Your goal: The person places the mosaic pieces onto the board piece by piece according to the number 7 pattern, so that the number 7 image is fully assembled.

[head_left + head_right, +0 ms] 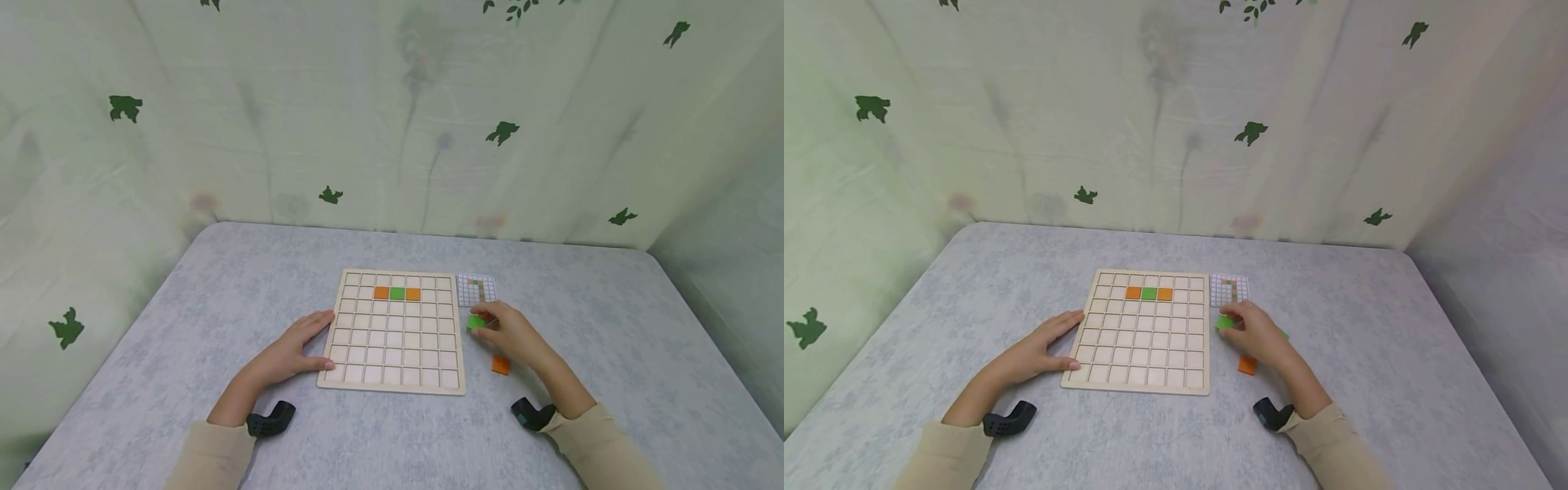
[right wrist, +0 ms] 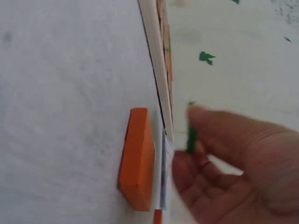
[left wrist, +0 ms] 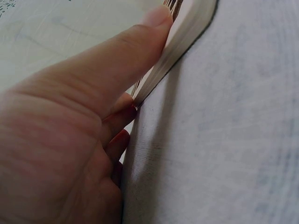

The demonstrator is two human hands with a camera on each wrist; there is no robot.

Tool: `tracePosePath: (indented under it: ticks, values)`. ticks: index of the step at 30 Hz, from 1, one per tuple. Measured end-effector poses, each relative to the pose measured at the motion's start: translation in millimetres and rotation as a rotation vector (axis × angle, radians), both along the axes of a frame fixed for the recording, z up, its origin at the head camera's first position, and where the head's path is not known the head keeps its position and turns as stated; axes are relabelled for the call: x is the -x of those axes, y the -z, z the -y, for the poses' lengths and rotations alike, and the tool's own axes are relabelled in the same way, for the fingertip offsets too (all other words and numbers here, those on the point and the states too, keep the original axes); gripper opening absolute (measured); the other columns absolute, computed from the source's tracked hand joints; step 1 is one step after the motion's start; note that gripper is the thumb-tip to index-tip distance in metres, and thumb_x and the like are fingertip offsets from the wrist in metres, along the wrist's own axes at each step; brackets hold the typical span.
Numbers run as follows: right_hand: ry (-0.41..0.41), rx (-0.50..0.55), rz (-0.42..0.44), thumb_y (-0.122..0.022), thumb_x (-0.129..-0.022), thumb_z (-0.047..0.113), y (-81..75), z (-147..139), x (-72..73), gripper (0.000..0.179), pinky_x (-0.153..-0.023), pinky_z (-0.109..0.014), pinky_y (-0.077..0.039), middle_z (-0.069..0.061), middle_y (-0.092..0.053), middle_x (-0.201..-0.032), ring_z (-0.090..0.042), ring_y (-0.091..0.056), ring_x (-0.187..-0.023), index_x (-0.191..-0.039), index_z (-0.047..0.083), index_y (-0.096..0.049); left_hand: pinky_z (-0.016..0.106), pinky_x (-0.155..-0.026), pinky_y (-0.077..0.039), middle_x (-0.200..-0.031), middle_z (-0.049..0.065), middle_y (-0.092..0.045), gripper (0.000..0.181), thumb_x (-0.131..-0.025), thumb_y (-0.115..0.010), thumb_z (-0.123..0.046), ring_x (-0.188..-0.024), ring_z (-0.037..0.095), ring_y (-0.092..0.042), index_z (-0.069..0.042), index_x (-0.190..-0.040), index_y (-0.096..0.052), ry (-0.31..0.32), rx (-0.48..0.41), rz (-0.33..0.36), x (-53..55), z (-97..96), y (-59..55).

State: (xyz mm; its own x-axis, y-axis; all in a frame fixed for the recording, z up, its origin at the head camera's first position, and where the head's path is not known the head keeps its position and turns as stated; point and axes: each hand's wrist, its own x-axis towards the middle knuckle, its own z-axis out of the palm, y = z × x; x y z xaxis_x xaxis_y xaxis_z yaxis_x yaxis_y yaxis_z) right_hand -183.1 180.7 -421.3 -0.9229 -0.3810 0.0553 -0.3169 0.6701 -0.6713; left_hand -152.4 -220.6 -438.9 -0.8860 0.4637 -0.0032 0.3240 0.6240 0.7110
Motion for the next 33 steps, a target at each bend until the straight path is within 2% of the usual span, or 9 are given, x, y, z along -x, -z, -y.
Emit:
tracePosePath:
  ticks: [8,12,18,22,26,29,33]
  values:
    - [-0.087,0.127,-0.113,-0.066,-0.082,0.007,-30.2,33,11.1,0.033,-0.075,-0.031,-0.047,-0.007,-0.056,-0.107,-0.019,-0.054,-0.089,-0.114,0.002,-0.059,0.057,-0.1,-0.015,-0.144,0.017,-0.024,0.092,-0.072,-0.072,-0.042,-0.131,0.036,-0.014,-0.003,-0.141,-0.026,-0.003,0.002,-0.001,0.0,0.5,0.1]
    - [-0.107,0.21,-0.128,-0.065,-0.083,0.009,-36.7,55,23.5,0.033,-0.076,-0.031,-0.046,-0.006,-0.056,-0.109,-0.019,-0.054,-0.092,-0.115,0.004,-0.059,0.056,-0.1,-0.015,-0.144,0.016,-0.024,0.092,-0.071,-0.072,-0.043,-0.131,0.036,-0.014,-0.004,-0.141,-0.027,-0.005,0.004,-0.001,-0.1,1.1,1.1]
    - [-0.083,0.286,-0.064,-0.064,-0.084,0.011,-22.9,80,41.4,0.034,-0.078,-0.033,-0.046,-0.008,-0.055,-0.111,-0.022,-0.051,-0.096,-0.116,0.002,-0.06,0.057,-0.099,-0.016,-0.144,0.016,-0.023,0.092,-0.072,-0.071,-0.044,-0.131,0.036,-0.014,-0.004,-0.142,-0.026,-0.003,-0.001,-0.002,0.3,0.6,2.8]
    - [-0.08,0.272,0.03,-0.063,-0.085,0.012,-6.3,86,46.1,0.033,-0.078,-0.033,-0.045,-0.008,-0.055,-0.111,-0.021,-0.051,-0.095,-0.116,0.003,-0.06,0.057,-0.099,-0.016,-0.144,0.015,-0.023,0.092,-0.072,-0.071,-0.044,-0.131,0.036,-0.014,-0.005,-0.142,-0.026,-0.003,0.001,-0.007,0.6,0.2,3.0]
    - [-0.067,0.232,0.095,-0.063,-0.085,0.015,5.4,86,45.6,0.032,-0.072,-0.032,-0.044,-0.005,-0.055,-0.102,-0.018,-0.05,-0.086,-0.116,0.007,-0.062,0.056,-0.099,-0.016,-0.144,0.016,-0.024,0.092,-0.072,-0.072,-0.044,-0.131,0.036,-0.015,-0.004,-0.142,-0.026,-0.002,0.003,-0.008,0.8,-0.1,2.2]
    - [-0.07,0.194,0.095,-0.065,-0.083,0.016,9.1,87,44.2,0.031,-0.072,-0.031,-0.043,-0.002,-0.054,-0.099,-0.017,-0.049,-0.084,-0.114,0.009,-0.064,0.056,-0.099,-0.016,-0.144,0.016,-0.024,0.092,-0.072,-0.072,-0.043,-0.131,0.036,-0.015,-0.004,-0.141,-0.026,-0.002,0.001,-0.006,0.7,-0.1,1.6]
    - [-0.068,0.16,0.076,-0.067,-0.081,0.015,11.1,89,43.6,0.027,-0.077,-0.031,-0.044,-0.001,-0.055,-0.102,-0.015,-0.051,-0.09,-0.108,0.011,-0.065,0.056,-0.099,-0.016,-0.144,0.016,-0.023,0.092,-0.072,-0.072,-0.042,-0.131,0.036,-0.015,-0.003,-0.141,-0.026,-0.003,0.001,-0.001,0.4,-0.1,1.1]
